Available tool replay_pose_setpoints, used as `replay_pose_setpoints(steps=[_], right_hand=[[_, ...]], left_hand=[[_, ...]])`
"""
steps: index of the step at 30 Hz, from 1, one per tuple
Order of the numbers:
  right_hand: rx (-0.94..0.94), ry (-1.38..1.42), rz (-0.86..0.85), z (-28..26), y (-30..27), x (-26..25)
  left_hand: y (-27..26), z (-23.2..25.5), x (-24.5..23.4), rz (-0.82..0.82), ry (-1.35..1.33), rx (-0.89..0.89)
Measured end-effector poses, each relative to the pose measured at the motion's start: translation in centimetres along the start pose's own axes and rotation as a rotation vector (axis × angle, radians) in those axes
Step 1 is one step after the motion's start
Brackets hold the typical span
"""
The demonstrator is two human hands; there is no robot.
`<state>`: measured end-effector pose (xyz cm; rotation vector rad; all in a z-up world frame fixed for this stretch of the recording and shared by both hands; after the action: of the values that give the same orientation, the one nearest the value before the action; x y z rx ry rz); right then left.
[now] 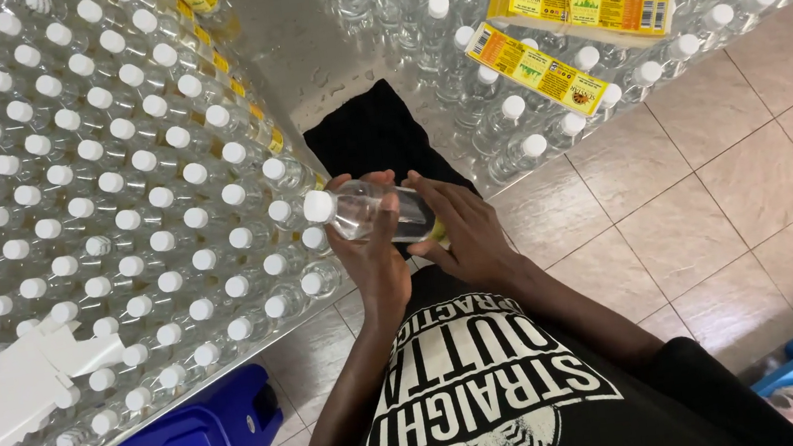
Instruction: Manually peeling adhesive labels and applying them to plastic water bottles in a production environment.
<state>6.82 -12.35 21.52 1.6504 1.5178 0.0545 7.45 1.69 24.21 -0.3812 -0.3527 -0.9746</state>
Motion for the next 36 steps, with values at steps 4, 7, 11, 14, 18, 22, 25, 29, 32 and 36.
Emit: replay_pose_setpoints(steps=[4,7,11,14,18,22,25,29,32,36], right_hand=[[0.029,0.023,-0.023,1.0,-0.1,0.5],[0.083,0.119,-0.075,1.5,-0.5,0.4],[0.274,0.25,-0.303,1.7,-1.5,0.3],[0.253,0.196,-0.26,1.9,-1.3,-0.5],[0.119,0.148,-0.104,-0.6,-0.2,-0.4],[0.171,0.162,0.071,-2.7,0.5,0.3],[0.431,0.085,0.143,-4.0,2.0,-1.1],[0.802,0.445,0.46,-2.4,2.1,-1.5],[0.806,0.49,0.544,-5.0,3.4,-1.9],[0.767,0.472,0.494,-7.7,2.1,-0.9]], left_hand=[[0.2,-0.1,-0.7,-0.043,-0.006,0.007],[0.6,0.5,-1.2,-0.07,-0.003,-0.001],[1.3,1.9,-2.0,-0.115,0.04,0.025],[2.5,2.8,-2.3,-0.231,0.085,0.107],[1.1,5.4,-0.4,-0.434,0.204,0.199],[-0.7,5.6,0.4,-0.562,0.16,0.298],[-0.8,6.0,-0.9,-0.52,0.158,0.468],[-2.5,4.5,-2.8,-0.479,0.453,0.868],[-3.5,3.4,-3.2,-0.472,0.683,1.17],[-3.4,3.4,-3.6,-0.359,0.965,1.285]])
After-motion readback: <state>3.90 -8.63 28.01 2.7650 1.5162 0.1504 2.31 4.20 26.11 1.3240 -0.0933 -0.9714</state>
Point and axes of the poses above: each hand's wrist, its own y-axis towards the middle knuckle, its own x-axis out of the palm, z = x × y, the point moved 4 cm from there along y, towards the middle knuckle, and after that the axes turned 12 degrees about z, right-handed, at the moved point
